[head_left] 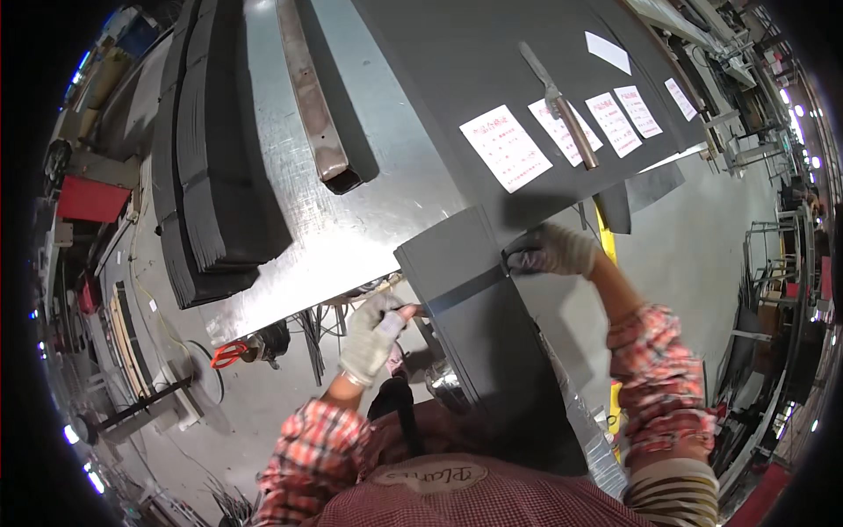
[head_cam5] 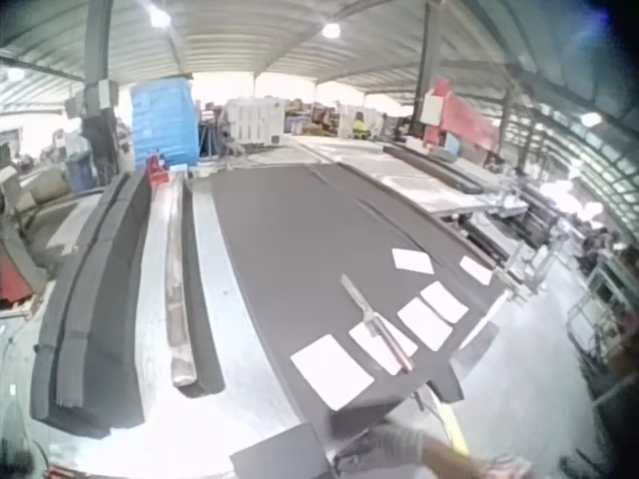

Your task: Bundling long dark industrial components with tape and applying labels.

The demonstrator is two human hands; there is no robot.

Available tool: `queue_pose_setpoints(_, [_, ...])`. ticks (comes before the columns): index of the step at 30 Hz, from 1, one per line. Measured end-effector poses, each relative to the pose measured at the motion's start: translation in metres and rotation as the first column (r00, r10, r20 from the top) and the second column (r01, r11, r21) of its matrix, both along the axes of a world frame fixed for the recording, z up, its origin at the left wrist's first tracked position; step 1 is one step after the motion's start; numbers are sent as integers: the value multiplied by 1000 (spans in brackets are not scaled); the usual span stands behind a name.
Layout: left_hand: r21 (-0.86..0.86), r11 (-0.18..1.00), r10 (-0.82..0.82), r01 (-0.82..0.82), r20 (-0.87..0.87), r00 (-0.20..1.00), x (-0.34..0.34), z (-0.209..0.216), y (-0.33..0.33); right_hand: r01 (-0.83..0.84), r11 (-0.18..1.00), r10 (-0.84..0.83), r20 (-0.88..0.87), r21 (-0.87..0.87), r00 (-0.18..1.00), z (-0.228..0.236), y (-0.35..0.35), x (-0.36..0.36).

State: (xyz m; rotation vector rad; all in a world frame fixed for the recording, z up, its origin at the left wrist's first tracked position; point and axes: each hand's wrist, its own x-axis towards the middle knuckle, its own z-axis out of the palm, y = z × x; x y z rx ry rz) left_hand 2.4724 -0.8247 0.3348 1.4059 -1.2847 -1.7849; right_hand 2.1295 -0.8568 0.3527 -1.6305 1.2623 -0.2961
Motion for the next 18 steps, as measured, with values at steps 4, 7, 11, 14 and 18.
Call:
queue_pose_setpoints(4, [234,972,88,12,-414,906,-48,-79,7,74,966,8,310,-250,951,-164,53,-9])
queue_pose_setpoints(7, [620,784,380,-30,-442,812,-73,-88,27,0,808,140,192,-589,971,-173,73,-11])
queue_pose_setpoints(11, [372,923,90,94,-446,890,-21,-97,4,630,773,-633,125,67,764,35,56,93])
queue_pose_setpoints(14, [347,931,-40,115,-216,976,-16,-78,5,165,839,-506,-635,-518,584,47,65,170])
queue_pose_setpoints(18, [6,995,89,-97,-464,881,42,-46,-17,226,877,-459,-596,-425,659,52,66,168])
